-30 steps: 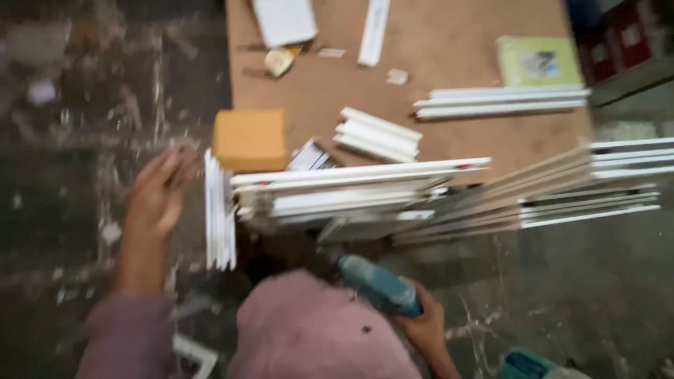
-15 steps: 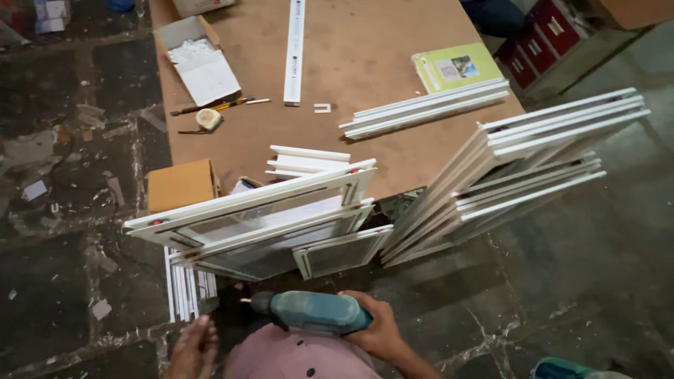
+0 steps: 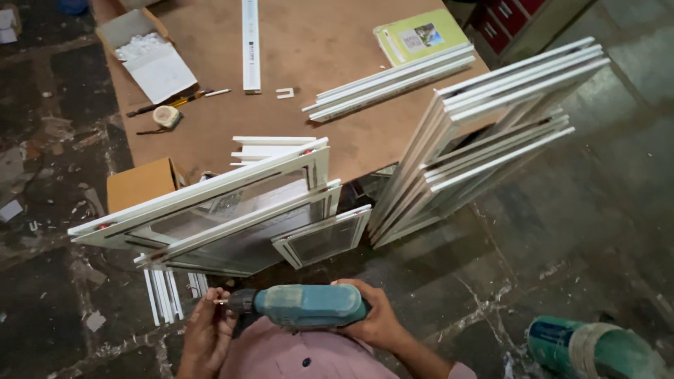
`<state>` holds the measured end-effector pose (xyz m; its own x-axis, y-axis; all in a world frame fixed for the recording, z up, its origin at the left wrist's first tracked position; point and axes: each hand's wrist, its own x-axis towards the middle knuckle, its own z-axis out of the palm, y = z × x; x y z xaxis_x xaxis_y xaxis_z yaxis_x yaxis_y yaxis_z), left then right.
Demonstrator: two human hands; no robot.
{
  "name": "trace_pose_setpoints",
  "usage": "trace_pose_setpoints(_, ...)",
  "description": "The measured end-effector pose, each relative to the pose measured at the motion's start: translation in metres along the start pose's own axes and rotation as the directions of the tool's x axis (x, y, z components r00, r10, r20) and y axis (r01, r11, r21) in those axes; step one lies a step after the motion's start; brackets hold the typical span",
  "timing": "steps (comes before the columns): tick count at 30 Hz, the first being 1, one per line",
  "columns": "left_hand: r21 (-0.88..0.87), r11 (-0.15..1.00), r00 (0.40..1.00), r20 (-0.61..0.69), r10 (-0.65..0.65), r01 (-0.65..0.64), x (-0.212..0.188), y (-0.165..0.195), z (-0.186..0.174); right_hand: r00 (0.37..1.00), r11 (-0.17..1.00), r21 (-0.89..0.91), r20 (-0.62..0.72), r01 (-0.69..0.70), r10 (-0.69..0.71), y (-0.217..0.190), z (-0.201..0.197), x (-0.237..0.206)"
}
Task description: The person uses a corded power drill to drive screws into white window frame profiles, attaching hardware and joining frame sections. They pick screws from a box on the work table, position the drill on the frame, and work on several frames one at a time while standing at the table.
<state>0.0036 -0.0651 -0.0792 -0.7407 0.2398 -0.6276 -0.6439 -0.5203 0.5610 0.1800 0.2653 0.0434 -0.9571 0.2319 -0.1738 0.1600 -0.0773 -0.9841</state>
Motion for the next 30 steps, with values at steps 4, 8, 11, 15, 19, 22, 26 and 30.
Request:
trace_pose_setpoints(4, -0.029, 1.0, 0.999, 0.041, -0.007, 0.008, -0.011, -0.003, 0.008, 0.999, 0.999, -0.038, -0.047, 0.026, -0.028, 0.006, -0.003, -0.013)
trace_pose_setpoints(8, 0.099, 0.994, 0.998, 0.055, -0.042, 0.037, -0.017, -0.005, 0.009, 0.997, 1.0, -0.026, -0.069, 0.015, -0.016, 0.007, -0.003, -0.023)
trace_pose_setpoints(11, 0.16, 0.986, 0.998, -0.058, -0.035, 0.044, -0.018, -0.004, 0.011, 0.996, 0.995, 0.063, -0.036, -0.073, 0.075, 0.007, -0.005, -0.027)
trace_pose_setpoints(15, 0.29, 0.954, 0.995, -0.086, -0.059, 0.082, -0.023, 0.006, 0.021, 0.997, 0.986, 0.15, -0.029, -0.068, 0.074, 0.008, -0.007, -0.029)
trace_pose_setpoints(19, 0.415, 0.904, 0.992, -0.115, -0.054, 0.097, -0.034, 0.002, 0.037, 0.998, 0.992, 0.115, 0.02, -0.053, 0.051, 0.007, -0.015, -0.027)
trace_pose_setpoints(22, 0.423, 0.897, 0.983, -0.176, -0.058, 0.128, -0.041, -0.004, 0.048, 0.996, 0.989, 0.127, 0.061, -0.075, 0.068, 0.006, -0.017, -0.027)
trace_pose_setpoints(26, 0.319, 0.947, 0.986, -0.167, 0.023, 0.032, -0.039, 0.004, 0.057, 0.996, 0.986, 0.15, 0.062, -0.074, 0.065, -0.001, -0.009, -0.028)
trace_pose_setpoints(30, 0.31, 0.95, 0.987, -0.161, 0.022, 0.03, -0.034, 0.01, 0.058, 0.98, 0.969, 0.173, 0.121, -0.178, 0.159, -0.005, -0.004, -0.028)
